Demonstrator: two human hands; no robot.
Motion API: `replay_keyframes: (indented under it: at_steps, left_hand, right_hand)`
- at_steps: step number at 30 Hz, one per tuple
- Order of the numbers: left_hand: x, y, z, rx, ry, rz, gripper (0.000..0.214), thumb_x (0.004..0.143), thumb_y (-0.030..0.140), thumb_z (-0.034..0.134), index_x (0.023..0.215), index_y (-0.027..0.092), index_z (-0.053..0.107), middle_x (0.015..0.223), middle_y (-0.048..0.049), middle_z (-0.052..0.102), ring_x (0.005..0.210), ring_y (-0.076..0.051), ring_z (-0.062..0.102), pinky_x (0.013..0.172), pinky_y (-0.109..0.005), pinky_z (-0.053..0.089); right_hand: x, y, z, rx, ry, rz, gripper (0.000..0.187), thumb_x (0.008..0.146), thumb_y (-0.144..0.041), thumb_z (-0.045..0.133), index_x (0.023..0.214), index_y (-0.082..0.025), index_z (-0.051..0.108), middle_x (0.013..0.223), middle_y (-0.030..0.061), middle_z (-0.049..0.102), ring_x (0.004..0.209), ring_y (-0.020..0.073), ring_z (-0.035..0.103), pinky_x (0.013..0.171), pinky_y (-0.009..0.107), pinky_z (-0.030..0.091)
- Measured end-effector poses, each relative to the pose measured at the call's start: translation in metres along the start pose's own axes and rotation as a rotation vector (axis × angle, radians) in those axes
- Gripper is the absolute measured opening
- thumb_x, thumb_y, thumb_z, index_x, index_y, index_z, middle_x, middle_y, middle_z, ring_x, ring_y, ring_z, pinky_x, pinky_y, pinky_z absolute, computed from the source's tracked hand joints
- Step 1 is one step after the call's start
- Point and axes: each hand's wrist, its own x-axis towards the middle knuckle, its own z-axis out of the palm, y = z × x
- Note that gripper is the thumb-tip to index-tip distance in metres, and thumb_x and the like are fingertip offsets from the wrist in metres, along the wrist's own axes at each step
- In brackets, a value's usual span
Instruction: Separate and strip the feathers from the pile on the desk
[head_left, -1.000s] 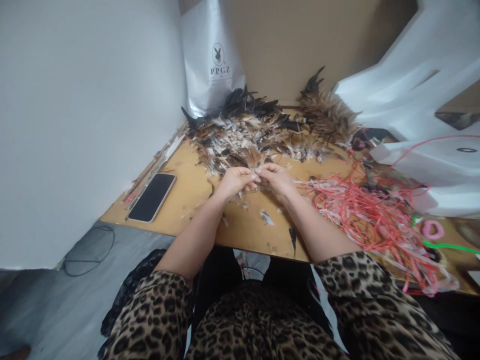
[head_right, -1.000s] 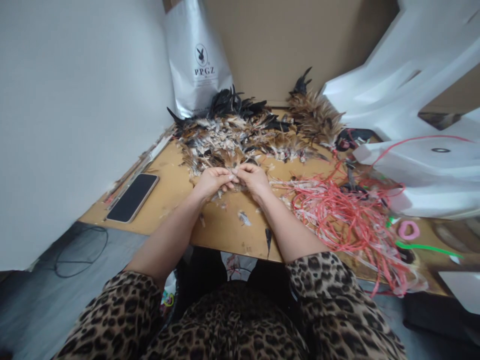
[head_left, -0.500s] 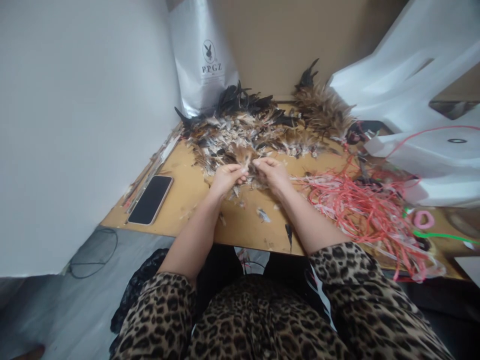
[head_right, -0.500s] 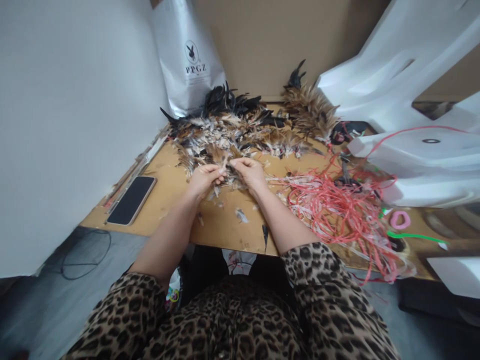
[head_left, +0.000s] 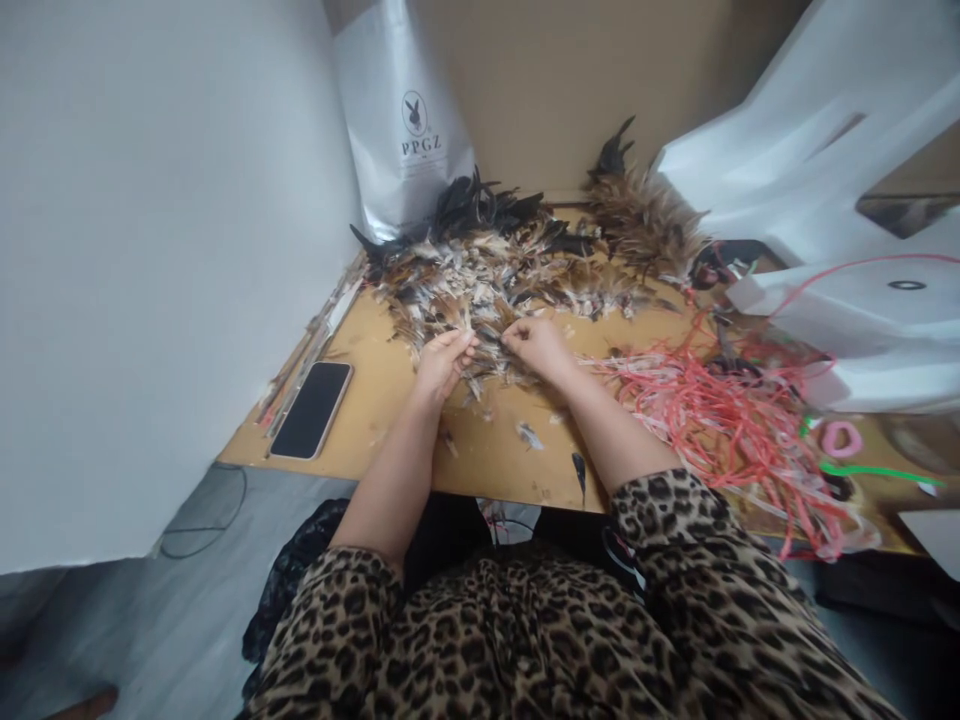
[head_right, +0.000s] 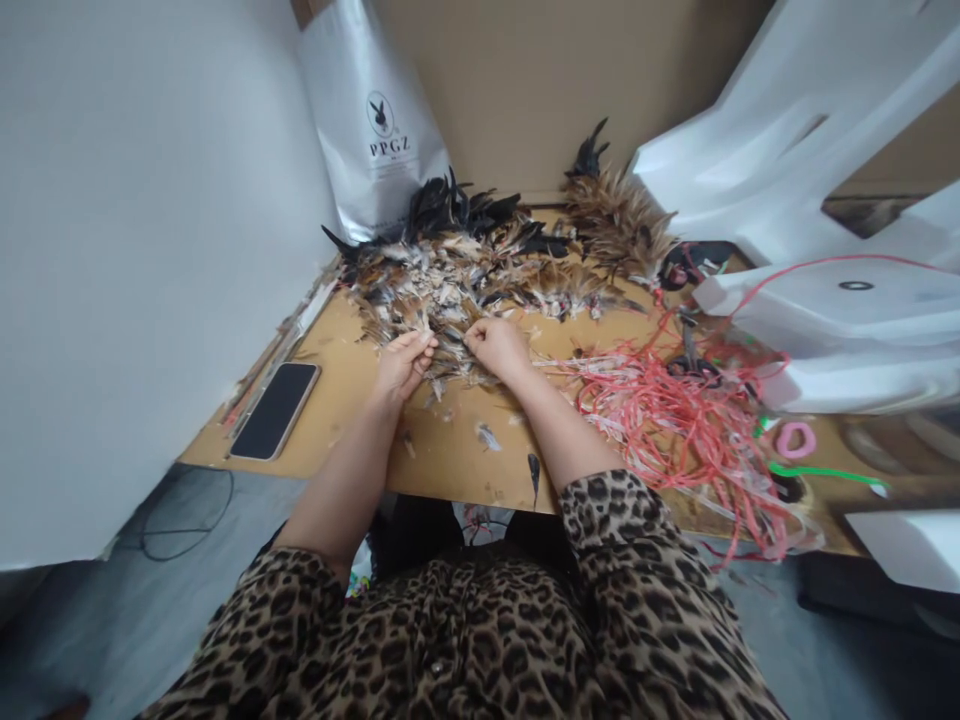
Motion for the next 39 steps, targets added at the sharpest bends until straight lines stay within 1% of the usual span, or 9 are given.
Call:
replay_keyframes:
  at_steps: [5, 8, 11, 13, 15, 19, 22, 32, 39]
  left_hand:
    - [0.002, -0.003, -0.001, -0.011, -0.038, -0.005, 0.019, 0.06, 0.024, 0.072, 0.07, 0.011, 0.063, 0.067, -0.0018, 0.061, 0.051, -0.001, 0.049, 0.045, -0.011, 0.036]
    - [0.002, -0.003, 0.0, 0.006, -0.039, -0.018, 0.019, 0.061, 0.024, 0.072, 0.072, 0.011, 0.064, 0.067, -0.0016, 0.062, 0.051, -0.001, 0.049, 0.045, -0.012, 0.037]
    - [0.002, -0.003, 0.001, 0.004, -0.042, -0.013, 0.019, 0.061, 0.025, 0.072, 0.072, 0.011, 0.064, 0.068, -0.0018, 0.062, 0.051, -0.002, 0.049, 0.045, -0.012, 0.036]
    - [0.001, -0.002, 0.001, -0.009, -0.041, -0.001, 0.019, 0.06, 0.025, 0.072, 0.071, 0.011, 0.064, 0.068, -0.002, 0.062, 0.052, -0.002, 0.049, 0.045, -0.012, 0.036]
    - [0.001, -0.003, 0.002, -0.016, -0.039, 0.007, 0.019, 0.06, 0.025, 0.072, 0.071, 0.011, 0.064, 0.068, -0.0022, 0.063, 0.052, -0.002, 0.05, 0.045, -0.012, 0.035]
    - [0.0, -0.004, 0.005, 0.028, -0.023, -0.011, 0.02, 0.059, 0.025, 0.072, 0.072, 0.011, 0.064, 0.07, -0.0035, 0.065, 0.051, -0.003, 0.051, 0.044, -0.014, 0.035]
    - [-0.003, -0.005, 0.009, 0.076, -0.036, -0.041, 0.022, 0.059, 0.026, 0.073, 0.072, 0.011, 0.064, 0.072, -0.0053, 0.066, 0.051, -0.004, 0.052, 0.044, -0.015, 0.035]
    - [-0.008, -0.006, 0.013, 0.063, -0.067, -0.099, 0.023, 0.059, 0.025, 0.073, 0.075, 0.01, 0.066, 0.072, -0.0051, 0.066, 0.051, -0.004, 0.054, 0.045, -0.015, 0.037]
    - [-0.009, -0.007, 0.016, 0.017, -0.039, -0.148, 0.019, 0.061, 0.02, 0.072, 0.074, 0.009, 0.065, 0.067, -0.0044, 0.065, 0.051, -0.005, 0.055, 0.045, -0.014, 0.038]
  right_hand:
    - [-0.011, -0.02, 0.004, -0.204, -0.022, -0.139, 0.02, 0.074, -0.028, 0.053, 0.086, -0.019, 0.066, 0.081, 0.0045, 0.063, 0.071, 0.015, 0.055, 0.064, 0.025, 0.037]
    - [-0.015, -0.023, 0.008, -0.303, -0.038, -0.147, 0.021, 0.077, -0.027, 0.049, 0.086, -0.019, 0.066, 0.087, 0.0073, 0.063, 0.076, 0.017, 0.056, 0.066, 0.027, 0.037]
    - [-0.012, -0.018, 0.011, -0.267, -0.024, -0.12, 0.019, 0.077, -0.023, 0.047, 0.078, -0.017, 0.066, 0.083, 0.0081, 0.063, 0.075, 0.0174, 0.056, 0.068, 0.027, 0.037]
    - [-0.009, -0.013, 0.012, -0.1, 0.001, -0.068, 0.015, 0.073, -0.021, 0.05, 0.072, -0.016, 0.064, 0.076, 0.0066, 0.064, 0.07, 0.0162, 0.056, 0.066, 0.027, 0.038]
    - [-0.005, -0.01, 0.011, 0.192, 0.013, 0.052, 0.011, 0.069, -0.023, 0.054, 0.07, -0.016, 0.062, 0.067, 0.004, 0.062, 0.06, 0.0132, 0.053, 0.059, 0.025, 0.038]
    - [-0.003, -0.013, 0.009, 0.777, -0.018, 0.297, 0.02, 0.063, -0.034, 0.062, 0.069, -0.016, 0.06, 0.058, -0.0008, 0.059, 0.043, 0.007, 0.042, 0.044, 0.021, 0.03]
    - [-0.005, -0.015, 0.011, 0.919, -0.001, 0.293, 0.023, 0.057, -0.035, 0.068, 0.067, -0.016, 0.06, 0.053, -0.0035, 0.056, 0.043, 0.0053, 0.04, 0.045, 0.02, 0.031]
    - [-0.009, -0.015, 0.021, 0.861, 0.018, 0.155, 0.019, 0.06, -0.031, 0.067, 0.069, -0.015, 0.061, 0.063, -0.0002, 0.062, 0.059, 0.0107, 0.055, 0.062, 0.025, 0.044]
    - [-0.013, -0.013, 0.021, 0.552, 0.116, -0.007, 0.014, 0.067, -0.029, 0.057, 0.07, -0.016, 0.06, 0.071, 0.002, 0.061, 0.066, 0.0125, 0.054, 0.066, 0.026, 0.044]
